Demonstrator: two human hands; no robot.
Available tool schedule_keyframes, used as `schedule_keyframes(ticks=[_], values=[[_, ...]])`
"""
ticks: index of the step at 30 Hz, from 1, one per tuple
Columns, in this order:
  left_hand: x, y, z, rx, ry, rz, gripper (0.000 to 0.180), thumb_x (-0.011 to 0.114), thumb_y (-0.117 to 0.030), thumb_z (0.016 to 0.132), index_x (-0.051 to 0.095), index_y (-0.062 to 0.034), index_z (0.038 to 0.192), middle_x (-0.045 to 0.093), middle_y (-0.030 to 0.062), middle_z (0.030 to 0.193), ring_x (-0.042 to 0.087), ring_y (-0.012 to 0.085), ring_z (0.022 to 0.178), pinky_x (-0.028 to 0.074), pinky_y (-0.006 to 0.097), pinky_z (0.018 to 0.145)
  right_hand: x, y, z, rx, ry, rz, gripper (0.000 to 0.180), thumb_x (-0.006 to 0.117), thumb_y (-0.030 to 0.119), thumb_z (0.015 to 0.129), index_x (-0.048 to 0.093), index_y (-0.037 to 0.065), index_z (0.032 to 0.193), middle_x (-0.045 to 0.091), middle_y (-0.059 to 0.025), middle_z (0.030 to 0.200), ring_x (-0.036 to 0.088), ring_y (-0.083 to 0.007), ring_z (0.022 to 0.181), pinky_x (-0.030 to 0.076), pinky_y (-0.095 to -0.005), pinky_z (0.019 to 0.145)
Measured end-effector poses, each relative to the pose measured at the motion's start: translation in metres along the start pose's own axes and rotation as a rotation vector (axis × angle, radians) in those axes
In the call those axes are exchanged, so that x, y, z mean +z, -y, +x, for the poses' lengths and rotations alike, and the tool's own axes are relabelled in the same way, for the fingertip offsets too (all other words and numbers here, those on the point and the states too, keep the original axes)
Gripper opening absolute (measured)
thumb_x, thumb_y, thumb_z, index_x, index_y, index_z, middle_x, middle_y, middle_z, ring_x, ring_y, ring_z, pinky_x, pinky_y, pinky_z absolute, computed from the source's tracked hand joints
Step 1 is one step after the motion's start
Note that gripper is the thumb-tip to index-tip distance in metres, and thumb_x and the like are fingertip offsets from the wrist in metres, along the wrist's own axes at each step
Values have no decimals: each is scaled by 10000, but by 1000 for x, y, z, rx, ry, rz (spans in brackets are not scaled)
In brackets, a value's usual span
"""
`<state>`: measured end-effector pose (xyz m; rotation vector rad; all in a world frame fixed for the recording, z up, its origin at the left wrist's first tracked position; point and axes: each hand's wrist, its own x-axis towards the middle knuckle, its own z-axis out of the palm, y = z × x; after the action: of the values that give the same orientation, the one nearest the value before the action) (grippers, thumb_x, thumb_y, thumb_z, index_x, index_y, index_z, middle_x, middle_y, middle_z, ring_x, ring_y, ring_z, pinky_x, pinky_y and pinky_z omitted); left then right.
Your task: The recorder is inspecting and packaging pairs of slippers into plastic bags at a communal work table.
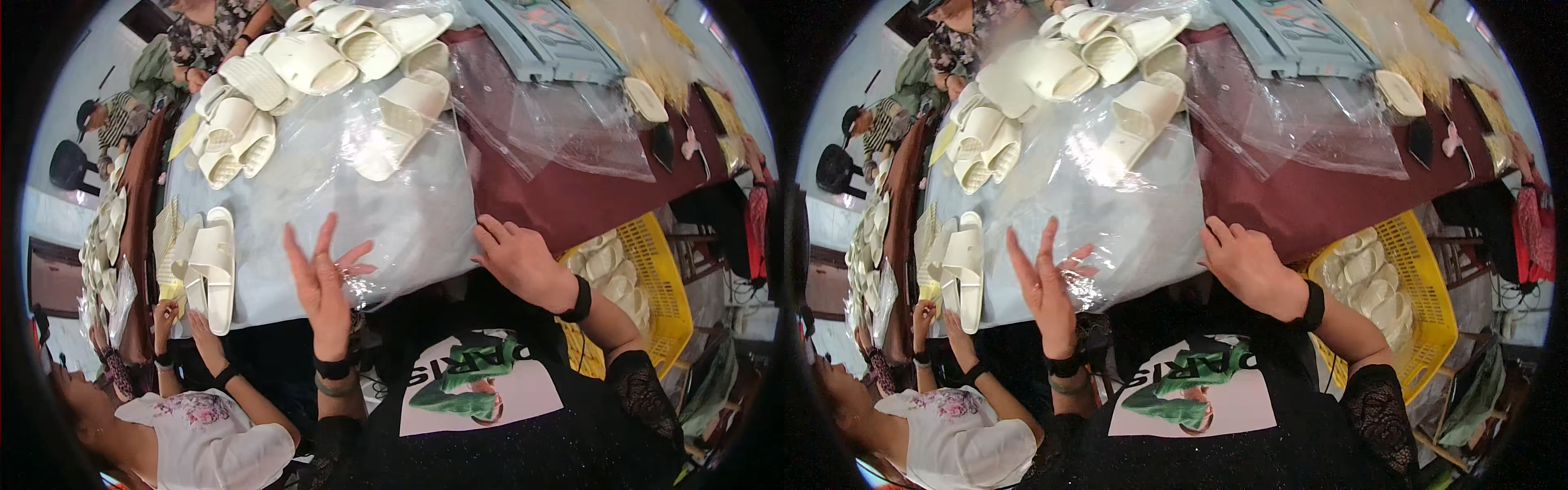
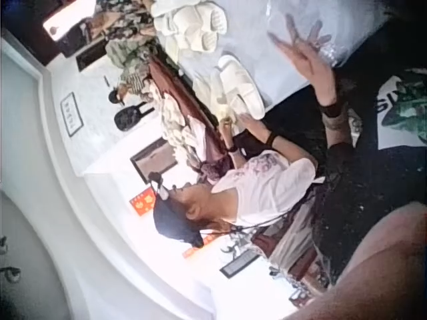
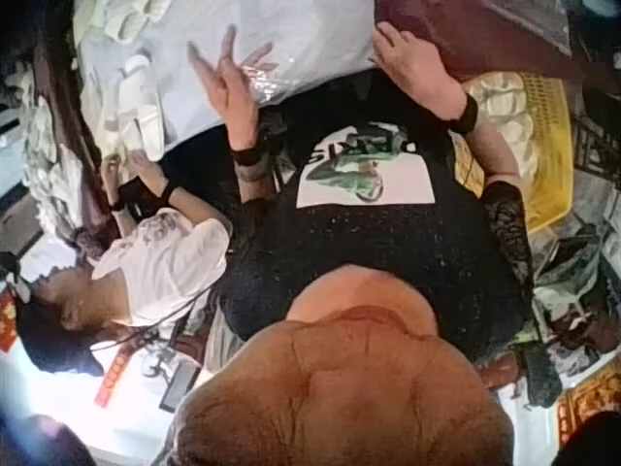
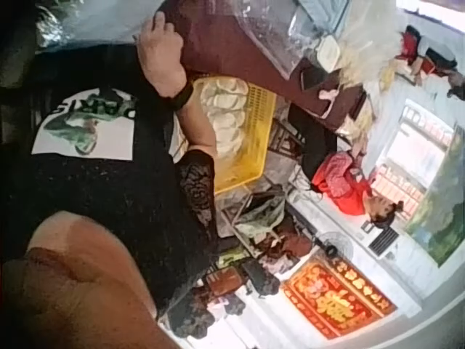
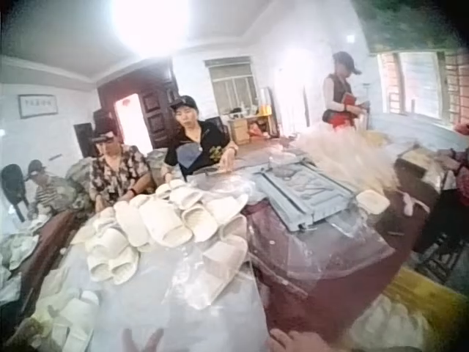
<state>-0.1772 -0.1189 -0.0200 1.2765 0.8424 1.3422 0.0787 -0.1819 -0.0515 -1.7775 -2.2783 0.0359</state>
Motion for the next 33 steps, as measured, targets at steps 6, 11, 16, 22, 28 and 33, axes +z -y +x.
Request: schedule_keyframes(ticks=[6, 11, 16, 22, 28, 33], values=[[-79, 9, 0, -195, -199, 100, 711, 476, -59, 941, 8, -68, 1476, 529, 231, 1255, 670, 205, 793, 536, 235, 551, -5, -8, 88, -158, 23, -60, 281, 639, 205, 804, 541, 44, 1012, 579, -123, 995, 593, -291, 834, 504, -378, 694], [-98, 33, 2, -150, -395, 618, 830, 643, -65, 823, 93, 19, 1438, 580, 192, 1126, 625, 170, 806, 495, 266, 619, 24, -39, 181, -49, -262, -155, 495, 593, 261, 839, 434, -2, 1228, 486, -207, 1226, 597, -341, 934, 513, -408, 761], [-87, 28, -8, 173, -620, 1464, 923, 771, -186, 709, 216, 19, 1417, 433, 231, 1344, 341, 396, 1293, 171, 560, 1050, 39, -59, 209, 71, -67, -253, 578, 523, 176, 853, 305, -53, 1337, 385, -310, 1334, 639, -377, 855, 532, -425, 737], [-83, 32, -18, 222, 133, 1264, 519, 682, -277, 806, 542, -108, 1277, 423, 151, 1398, 330, 382, 1310, 175, 510, 1065, 31, -55, 183, -148, -102, -86, 545, 553, 140, 826, 347, -69, 1285, 402, -314, 1315, 636, -380, 823, 532, -416, 712], [-74, 49, -4, 269, -21, 1375, 404, 634, -234, 849, 583, -134, 1238, 489, 120, 1353, 388, 339, 1283, 225, 488, 1046, 43, -76, 200, -326, -335, -203, 519, 528, 111, 867, 307, -42, 1310, 428, -288, 1297, 602, -400, 918, 523, -424, 754], [-100, 54, 1, 208, -275, 1479, 302, 607, -195, 874, 632, -113, 1164, 546, 119, 1292, 443, 323, 1241, 268, 468, 1030, 2, -50, 189, -248, -65, 233, 446, 487, 24, 807, 393, -16, 1242, 527, -244, 1127, 580, -409, 933, 493, -455, 780]])
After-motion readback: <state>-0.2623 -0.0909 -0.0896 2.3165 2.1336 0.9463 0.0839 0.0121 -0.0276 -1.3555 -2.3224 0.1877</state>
